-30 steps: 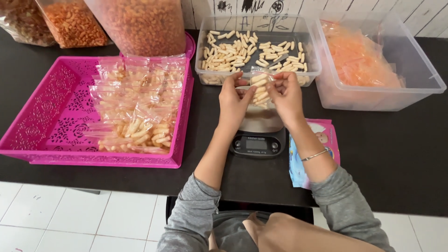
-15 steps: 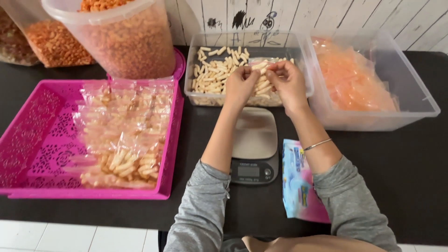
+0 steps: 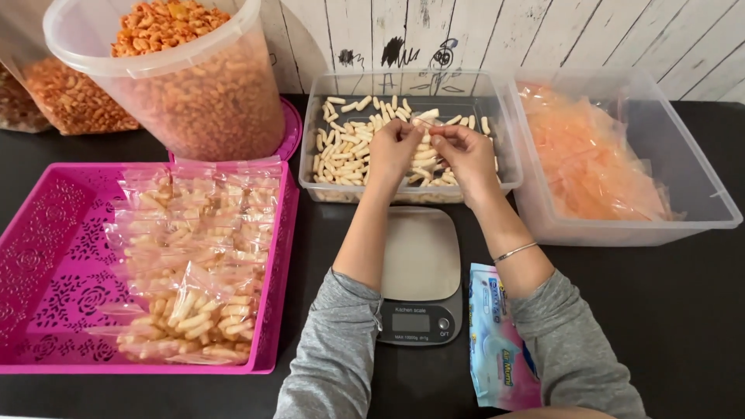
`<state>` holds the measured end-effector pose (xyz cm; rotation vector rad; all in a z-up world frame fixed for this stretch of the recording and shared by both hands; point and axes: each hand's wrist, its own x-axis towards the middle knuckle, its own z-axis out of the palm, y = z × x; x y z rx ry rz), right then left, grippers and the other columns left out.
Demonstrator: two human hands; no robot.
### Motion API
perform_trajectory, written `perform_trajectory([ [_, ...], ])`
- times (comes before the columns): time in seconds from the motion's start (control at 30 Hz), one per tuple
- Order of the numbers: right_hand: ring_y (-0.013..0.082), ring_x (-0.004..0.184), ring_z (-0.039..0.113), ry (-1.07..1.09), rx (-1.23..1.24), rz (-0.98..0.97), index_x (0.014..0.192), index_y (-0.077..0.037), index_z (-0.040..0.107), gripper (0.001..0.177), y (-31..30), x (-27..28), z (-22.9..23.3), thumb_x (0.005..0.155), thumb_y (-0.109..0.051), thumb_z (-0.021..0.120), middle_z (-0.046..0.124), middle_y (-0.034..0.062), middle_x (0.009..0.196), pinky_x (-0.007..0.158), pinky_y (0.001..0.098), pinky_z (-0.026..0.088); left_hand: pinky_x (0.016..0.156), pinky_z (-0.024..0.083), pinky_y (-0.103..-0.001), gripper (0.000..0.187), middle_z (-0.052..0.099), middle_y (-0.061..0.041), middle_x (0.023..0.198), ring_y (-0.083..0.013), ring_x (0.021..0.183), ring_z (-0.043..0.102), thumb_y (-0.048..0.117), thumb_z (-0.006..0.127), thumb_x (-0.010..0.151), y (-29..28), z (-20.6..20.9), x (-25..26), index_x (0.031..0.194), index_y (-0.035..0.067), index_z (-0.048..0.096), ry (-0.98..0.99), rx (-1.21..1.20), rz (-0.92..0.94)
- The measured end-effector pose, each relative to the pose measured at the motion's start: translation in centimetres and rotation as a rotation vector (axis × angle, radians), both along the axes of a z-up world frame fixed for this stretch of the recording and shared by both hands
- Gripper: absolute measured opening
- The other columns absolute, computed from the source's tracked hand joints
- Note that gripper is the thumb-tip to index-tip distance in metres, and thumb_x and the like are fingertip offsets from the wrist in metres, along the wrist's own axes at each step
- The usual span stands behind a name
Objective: The person is manually filling small plastic bags with snacks, weighing each bag on a digital scale for precision, and placing the completed bags into a basket.
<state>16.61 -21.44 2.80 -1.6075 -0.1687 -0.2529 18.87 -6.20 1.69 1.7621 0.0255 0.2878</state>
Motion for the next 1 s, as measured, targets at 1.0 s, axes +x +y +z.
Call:
perform_trajectory([
  [1.0, 0.0092, 0.073, 0.068, -0.036, 0.185, -0.001, 0.128, -0.008, 0.056, 0.034, 0.4, -0.5, -0.3, 0.097, -0.005, 0.068, 0.066, 0.0049, 0.090, 0.061, 0.0181, 0.061, 0.053, 0.064, -0.031, 0.047, 0.063, -0.014, 0.082, -0.0217, 0.063, 0.071, 0.028, 0.082, 0.077, 1.3, 2.3, -2.5, 0.108, -0.005, 0.071, 0.109, -0.056, -0.231],
])
